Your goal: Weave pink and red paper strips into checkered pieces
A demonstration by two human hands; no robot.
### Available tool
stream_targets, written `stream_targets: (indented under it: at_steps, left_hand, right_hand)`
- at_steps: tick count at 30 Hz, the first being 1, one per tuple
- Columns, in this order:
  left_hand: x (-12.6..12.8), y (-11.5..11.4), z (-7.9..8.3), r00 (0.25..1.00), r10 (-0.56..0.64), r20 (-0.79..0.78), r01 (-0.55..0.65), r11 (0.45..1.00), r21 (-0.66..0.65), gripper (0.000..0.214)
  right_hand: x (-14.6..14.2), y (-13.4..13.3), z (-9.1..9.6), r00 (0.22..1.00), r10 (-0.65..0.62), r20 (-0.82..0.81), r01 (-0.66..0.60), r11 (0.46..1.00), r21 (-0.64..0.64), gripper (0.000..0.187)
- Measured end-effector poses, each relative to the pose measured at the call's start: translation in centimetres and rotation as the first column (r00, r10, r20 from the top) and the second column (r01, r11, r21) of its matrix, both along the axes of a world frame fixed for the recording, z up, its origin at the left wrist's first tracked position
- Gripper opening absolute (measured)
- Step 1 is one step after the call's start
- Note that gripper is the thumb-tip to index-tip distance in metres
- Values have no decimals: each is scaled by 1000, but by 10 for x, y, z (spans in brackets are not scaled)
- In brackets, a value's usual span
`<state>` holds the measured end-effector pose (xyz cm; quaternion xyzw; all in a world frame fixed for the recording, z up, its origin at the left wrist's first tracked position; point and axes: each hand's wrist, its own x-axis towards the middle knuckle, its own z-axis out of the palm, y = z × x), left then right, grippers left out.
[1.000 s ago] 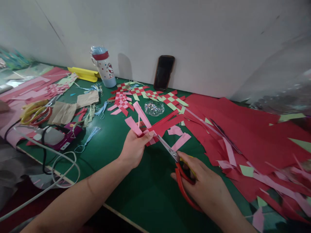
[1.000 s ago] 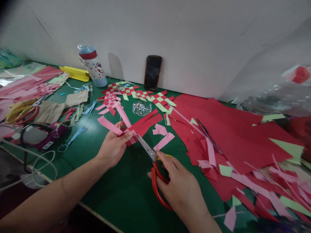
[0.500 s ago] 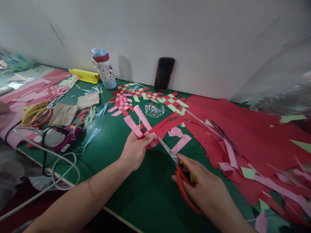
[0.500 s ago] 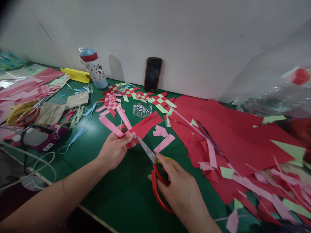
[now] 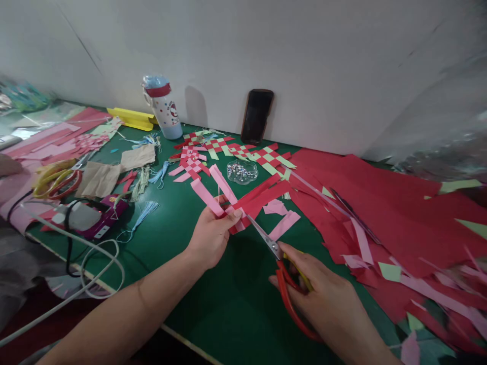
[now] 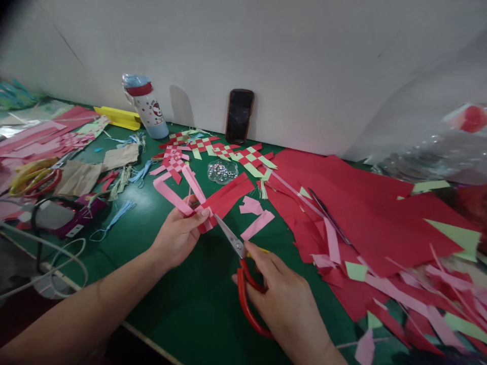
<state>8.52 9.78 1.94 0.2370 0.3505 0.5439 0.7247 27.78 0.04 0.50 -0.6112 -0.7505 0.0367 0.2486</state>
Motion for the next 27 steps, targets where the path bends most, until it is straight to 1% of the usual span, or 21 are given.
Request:
stream_targets:
  at_steps: [5,10,19,24,27]
  left_hand:
    - [0,1,-3,1000,-18,-5,18,999,40,42]
    - [-1,1,-4,1000,-16,-6,17,999,50,40]
    - [0,-1,0,1000,-22,-13,22,999,24,42]
    - [0,0,0,1000,-8,10,8,1000,3,37]
    - [0,1,0,1000,-17,23,17,1000,5,39]
  right_hand:
    - [-1,0,5,999,-1,-32,0,1000,-16,36]
    - [-1,-1,9,999,-6,-39,4,998,-61,37]
    - [0,0,5,1000,-8,-6,8,998,-69,42]
    - [-1,0,4,1000,-13,-25,11,995,-97,43]
    - [-1,-1,6,999,-11,-42,6,994,-110,43]
